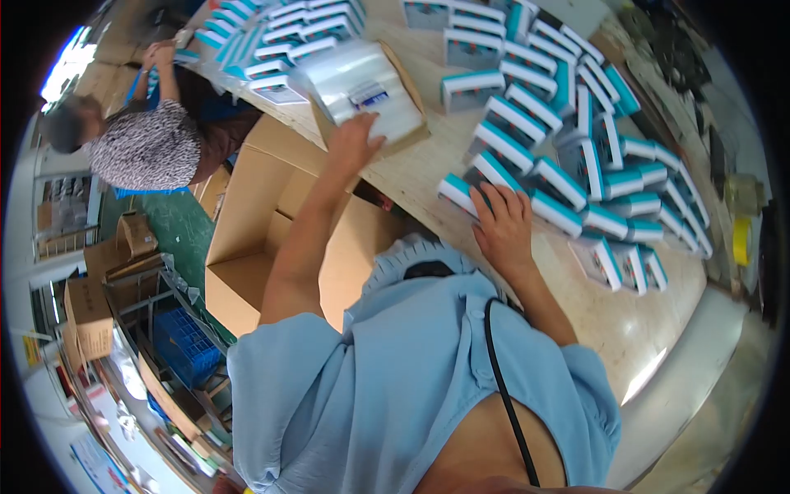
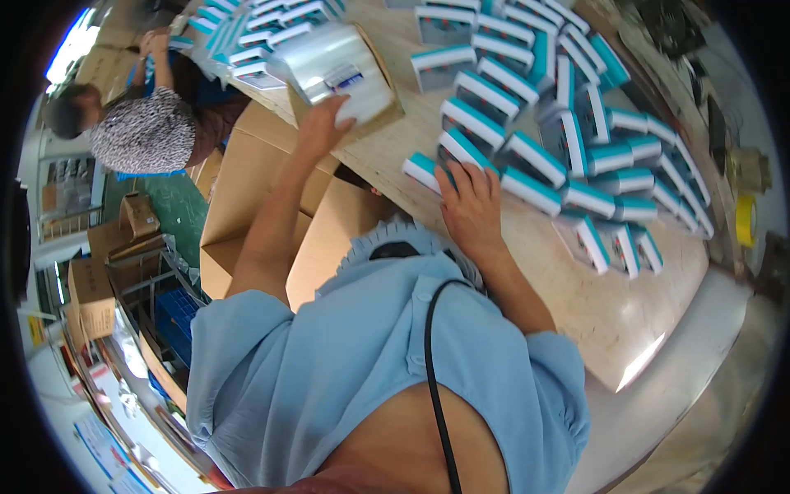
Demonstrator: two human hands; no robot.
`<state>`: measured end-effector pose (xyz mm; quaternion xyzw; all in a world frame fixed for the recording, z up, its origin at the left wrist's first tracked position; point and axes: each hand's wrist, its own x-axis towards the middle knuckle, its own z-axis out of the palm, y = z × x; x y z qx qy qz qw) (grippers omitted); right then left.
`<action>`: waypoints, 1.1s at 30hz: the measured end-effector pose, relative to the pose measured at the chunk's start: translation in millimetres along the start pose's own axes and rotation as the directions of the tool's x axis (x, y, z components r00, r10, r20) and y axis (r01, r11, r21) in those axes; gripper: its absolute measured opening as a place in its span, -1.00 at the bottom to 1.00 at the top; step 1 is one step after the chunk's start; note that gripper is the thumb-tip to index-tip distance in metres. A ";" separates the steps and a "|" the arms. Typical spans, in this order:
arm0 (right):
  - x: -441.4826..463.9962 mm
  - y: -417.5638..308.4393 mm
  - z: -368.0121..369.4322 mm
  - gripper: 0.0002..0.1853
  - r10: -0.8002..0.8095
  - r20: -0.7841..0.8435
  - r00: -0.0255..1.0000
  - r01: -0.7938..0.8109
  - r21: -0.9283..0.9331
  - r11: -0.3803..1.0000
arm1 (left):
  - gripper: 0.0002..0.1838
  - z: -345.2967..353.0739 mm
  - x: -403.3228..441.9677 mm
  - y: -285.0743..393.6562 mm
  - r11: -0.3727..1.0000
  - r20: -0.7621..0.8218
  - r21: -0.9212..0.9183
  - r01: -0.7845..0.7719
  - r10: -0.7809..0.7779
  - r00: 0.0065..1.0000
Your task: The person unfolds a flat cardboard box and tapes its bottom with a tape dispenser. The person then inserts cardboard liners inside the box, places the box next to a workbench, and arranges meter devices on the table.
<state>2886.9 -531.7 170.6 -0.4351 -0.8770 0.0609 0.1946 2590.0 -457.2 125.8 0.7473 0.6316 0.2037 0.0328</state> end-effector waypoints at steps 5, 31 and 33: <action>-12.5 -11.7 7.3 -0.62 -0.241 -0.118 0.963 0.268 0.386 0.883 | -0.86 -18.4 -60.3 47.2 0.948 -0.178 -0.263 0.177 -0.228 0.957; -39.2 5.0 102.5 -0.75 -0.635 0.470 0.612 0.474 0.425 0.771 | -0.69 196.2 -518.5 179.6 -0.251 0.640 0.146 0.957 -0.714 -0.285; -41.7 7.8 103.0 -0.77 -0.642 0.459 0.614 0.505 0.396 0.767 | -0.67 221.6 -544.2 201.2 -0.025 0.534 0.311 0.950 -0.823 -0.196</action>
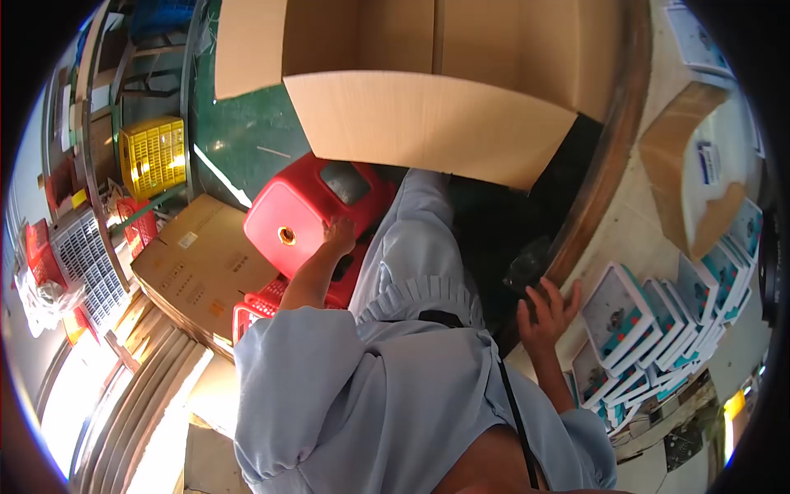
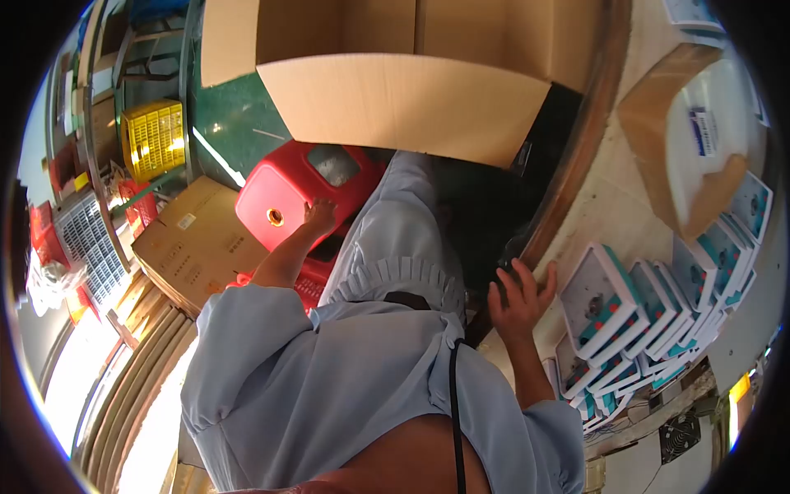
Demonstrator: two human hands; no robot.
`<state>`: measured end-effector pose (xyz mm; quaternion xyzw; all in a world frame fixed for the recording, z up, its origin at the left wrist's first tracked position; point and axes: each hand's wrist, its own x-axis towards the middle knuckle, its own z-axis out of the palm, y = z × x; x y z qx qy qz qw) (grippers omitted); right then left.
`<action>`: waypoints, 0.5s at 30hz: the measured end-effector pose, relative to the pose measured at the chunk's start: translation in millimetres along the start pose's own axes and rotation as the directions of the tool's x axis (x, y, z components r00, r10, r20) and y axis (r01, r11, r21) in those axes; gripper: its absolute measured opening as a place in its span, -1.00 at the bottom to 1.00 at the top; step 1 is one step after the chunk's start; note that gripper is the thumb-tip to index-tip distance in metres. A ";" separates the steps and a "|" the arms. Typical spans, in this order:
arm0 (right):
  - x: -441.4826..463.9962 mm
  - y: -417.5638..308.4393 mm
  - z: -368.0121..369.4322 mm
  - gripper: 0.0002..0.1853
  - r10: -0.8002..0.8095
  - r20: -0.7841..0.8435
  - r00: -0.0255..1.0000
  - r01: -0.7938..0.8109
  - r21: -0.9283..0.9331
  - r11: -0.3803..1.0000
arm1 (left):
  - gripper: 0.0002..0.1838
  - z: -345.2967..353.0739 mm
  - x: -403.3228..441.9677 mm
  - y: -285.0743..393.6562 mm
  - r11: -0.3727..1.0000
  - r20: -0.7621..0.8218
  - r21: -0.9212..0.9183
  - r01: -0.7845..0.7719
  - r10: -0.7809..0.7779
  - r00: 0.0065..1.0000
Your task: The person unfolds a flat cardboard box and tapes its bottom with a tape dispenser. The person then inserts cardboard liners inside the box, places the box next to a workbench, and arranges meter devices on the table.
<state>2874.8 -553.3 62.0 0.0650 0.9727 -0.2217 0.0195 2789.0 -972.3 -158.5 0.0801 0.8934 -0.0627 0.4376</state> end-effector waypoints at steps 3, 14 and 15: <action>-1.8 1.8 5.2 -0.79 -0.005 -0.004 1.000 0.005 -0.012 1.000 | -0.59 21.7 27.3 -23.6 0.953 0.213 0.300 -0.031 -0.036 0.976; -9.9 9.8 5.2 -0.77 0.051 0.049 0.998 -0.050 -0.012 0.999 | -0.42 5.8 132.9 -55.6 0.806 0.387 0.554 -0.207 -0.030 0.922; -10.7 9.4 4.2 -0.76 0.050 0.062 0.997 -0.050 -0.010 0.999 | -0.43 8.2 141.2 -52.1 0.775 0.432 0.591 -0.222 -0.072 0.899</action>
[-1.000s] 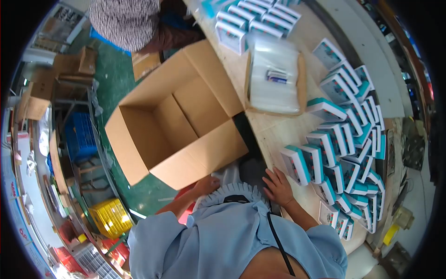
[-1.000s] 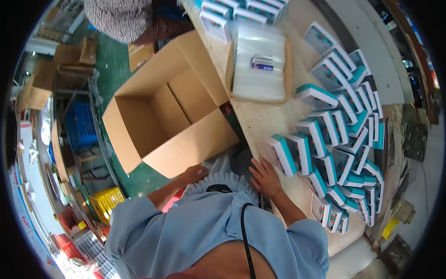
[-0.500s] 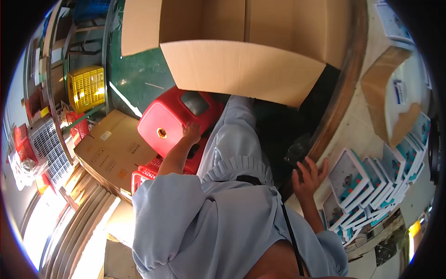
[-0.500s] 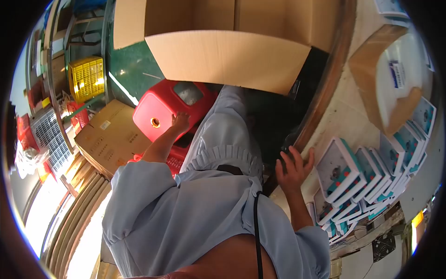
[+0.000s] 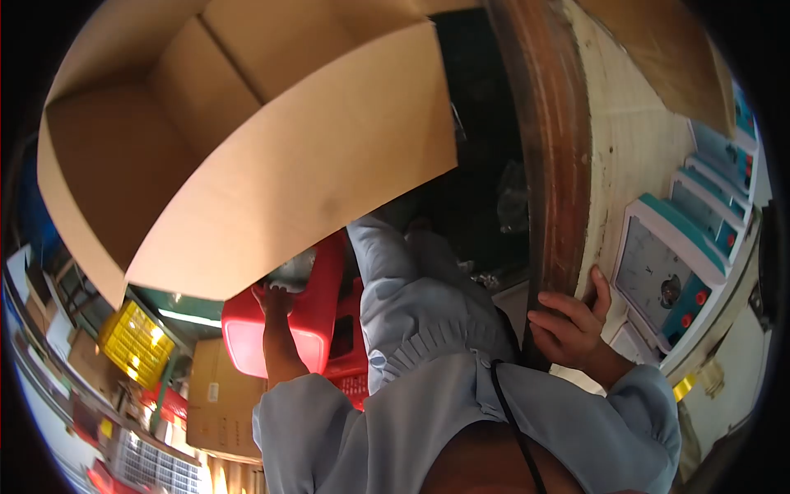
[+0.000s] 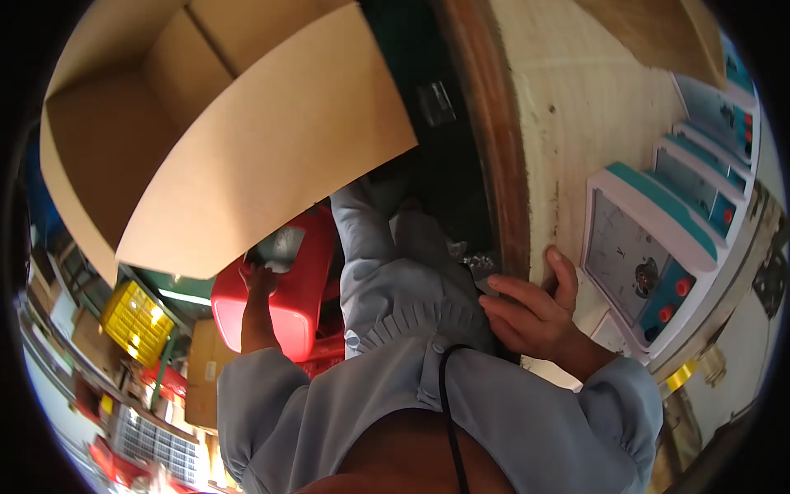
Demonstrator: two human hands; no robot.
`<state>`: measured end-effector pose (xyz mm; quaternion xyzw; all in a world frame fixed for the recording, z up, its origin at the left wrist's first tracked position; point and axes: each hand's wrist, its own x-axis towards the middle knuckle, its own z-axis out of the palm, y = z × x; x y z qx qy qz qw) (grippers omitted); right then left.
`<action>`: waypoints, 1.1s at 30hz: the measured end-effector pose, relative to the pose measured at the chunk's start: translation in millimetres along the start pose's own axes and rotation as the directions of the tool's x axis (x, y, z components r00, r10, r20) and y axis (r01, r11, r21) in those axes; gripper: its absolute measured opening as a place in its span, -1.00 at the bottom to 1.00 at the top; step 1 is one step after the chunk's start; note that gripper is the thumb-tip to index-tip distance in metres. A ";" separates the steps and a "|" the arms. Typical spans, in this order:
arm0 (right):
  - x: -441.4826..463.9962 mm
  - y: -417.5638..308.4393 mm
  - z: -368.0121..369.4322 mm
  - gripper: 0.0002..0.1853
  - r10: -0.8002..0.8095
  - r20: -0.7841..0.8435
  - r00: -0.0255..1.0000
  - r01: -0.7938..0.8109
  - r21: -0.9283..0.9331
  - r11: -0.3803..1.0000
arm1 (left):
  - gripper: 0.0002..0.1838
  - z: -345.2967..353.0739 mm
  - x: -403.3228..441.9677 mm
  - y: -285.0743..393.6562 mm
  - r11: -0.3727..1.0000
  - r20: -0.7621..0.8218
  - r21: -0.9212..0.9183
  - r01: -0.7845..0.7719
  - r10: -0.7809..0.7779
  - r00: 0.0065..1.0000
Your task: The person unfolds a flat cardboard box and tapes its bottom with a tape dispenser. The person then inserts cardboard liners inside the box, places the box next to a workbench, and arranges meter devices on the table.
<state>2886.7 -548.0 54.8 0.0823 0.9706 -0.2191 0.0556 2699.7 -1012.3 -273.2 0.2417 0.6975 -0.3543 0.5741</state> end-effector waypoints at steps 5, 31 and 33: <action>-1.9 1.7 2.4 -0.71 0.018 -0.008 1.000 -0.018 0.028 0.999 | -0.65 -8.5 12.2 35.7 0.995 0.019 -0.031 -0.096 0.096 0.995; -14.0 -12.2 74.6 -0.75 0.313 -0.278 0.908 -0.008 0.737 0.676 | -0.65 -284.0 -59.2 377.3 0.364 -0.133 0.438 -0.822 0.931 0.341; -15.0 -1.0 43.8 -0.78 0.243 -0.345 0.906 0.034 0.633 0.773 | -0.65 -287.4 -78.3 394.9 0.345 -0.178 0.396 -0.851 0.938 0.297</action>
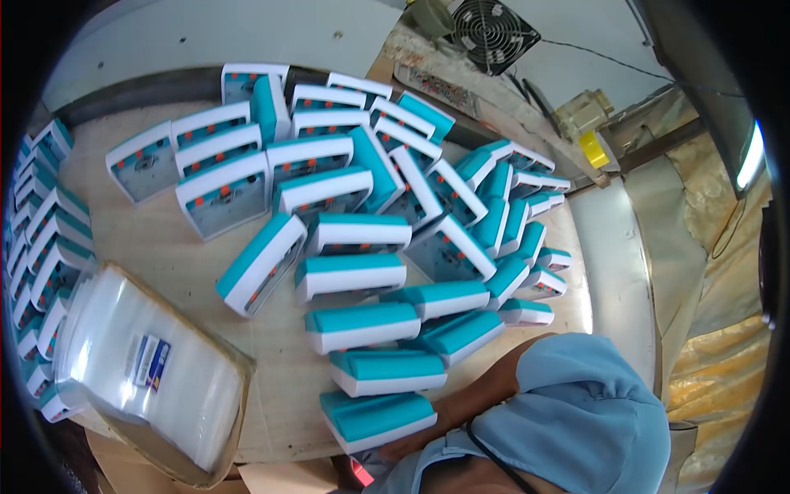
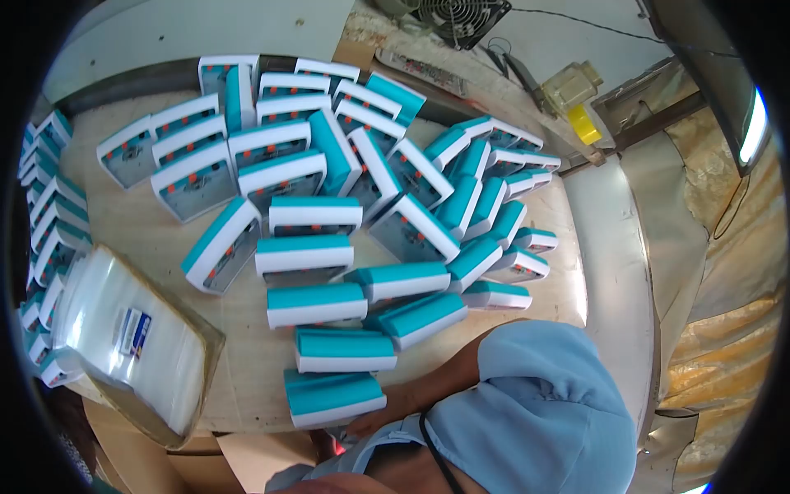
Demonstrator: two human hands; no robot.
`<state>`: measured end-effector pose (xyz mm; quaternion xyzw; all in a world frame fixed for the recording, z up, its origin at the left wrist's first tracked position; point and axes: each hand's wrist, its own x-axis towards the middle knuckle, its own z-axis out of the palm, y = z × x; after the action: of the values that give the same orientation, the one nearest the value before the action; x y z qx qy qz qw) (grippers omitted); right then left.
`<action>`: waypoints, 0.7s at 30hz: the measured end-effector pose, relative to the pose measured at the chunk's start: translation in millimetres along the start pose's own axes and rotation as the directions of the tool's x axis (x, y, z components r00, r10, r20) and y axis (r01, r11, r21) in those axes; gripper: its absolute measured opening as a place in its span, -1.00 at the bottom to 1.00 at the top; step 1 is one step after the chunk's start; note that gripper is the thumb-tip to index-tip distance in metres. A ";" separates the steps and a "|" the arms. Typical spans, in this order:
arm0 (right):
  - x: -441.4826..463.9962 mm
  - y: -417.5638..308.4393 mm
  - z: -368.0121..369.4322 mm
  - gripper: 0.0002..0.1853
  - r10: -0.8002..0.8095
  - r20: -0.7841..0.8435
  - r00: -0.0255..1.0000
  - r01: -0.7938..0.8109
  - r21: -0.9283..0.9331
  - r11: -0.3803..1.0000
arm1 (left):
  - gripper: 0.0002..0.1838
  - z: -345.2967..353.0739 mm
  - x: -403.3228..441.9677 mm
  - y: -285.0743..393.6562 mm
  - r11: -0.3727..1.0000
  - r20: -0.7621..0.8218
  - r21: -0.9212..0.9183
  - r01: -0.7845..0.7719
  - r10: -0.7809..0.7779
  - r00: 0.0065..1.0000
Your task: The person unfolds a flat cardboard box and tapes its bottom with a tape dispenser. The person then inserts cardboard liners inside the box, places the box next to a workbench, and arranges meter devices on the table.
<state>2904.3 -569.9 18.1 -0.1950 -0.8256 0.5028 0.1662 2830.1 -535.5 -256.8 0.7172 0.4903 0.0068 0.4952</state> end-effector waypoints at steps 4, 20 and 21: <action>6.9 0.5 -0.8 -0.80 -0.190 -0.155 0.969 0.191 -0.005 0.982 | -0.64 -5.9 -17.4 15.7 0.996 -0.057 -0.085 0.008 -0.013 0.998; 8.4 1.5 0.9 -0.81 -0.382 0.078 0.921 0.356 -0.568 0.742 | -0.62 -56.7 -117.9 45.3 0.969 -0.333 -0.244 -0.031 -0.054 0.941; 9.1 -1.7 -1.9 -0.82 -0.354 0.108 0.929 0.353 -0.542 0.763 | -0.62 -57.1 -124.9 43.1 0.971 -0.357 -0.236 -0.045 -0.044 0.933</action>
<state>2897.1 -564.7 21.1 -0.0759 -0.9567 0.2025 0.1948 2766.9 -585.2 -137.4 0.6387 0.5678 0.1971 0.4803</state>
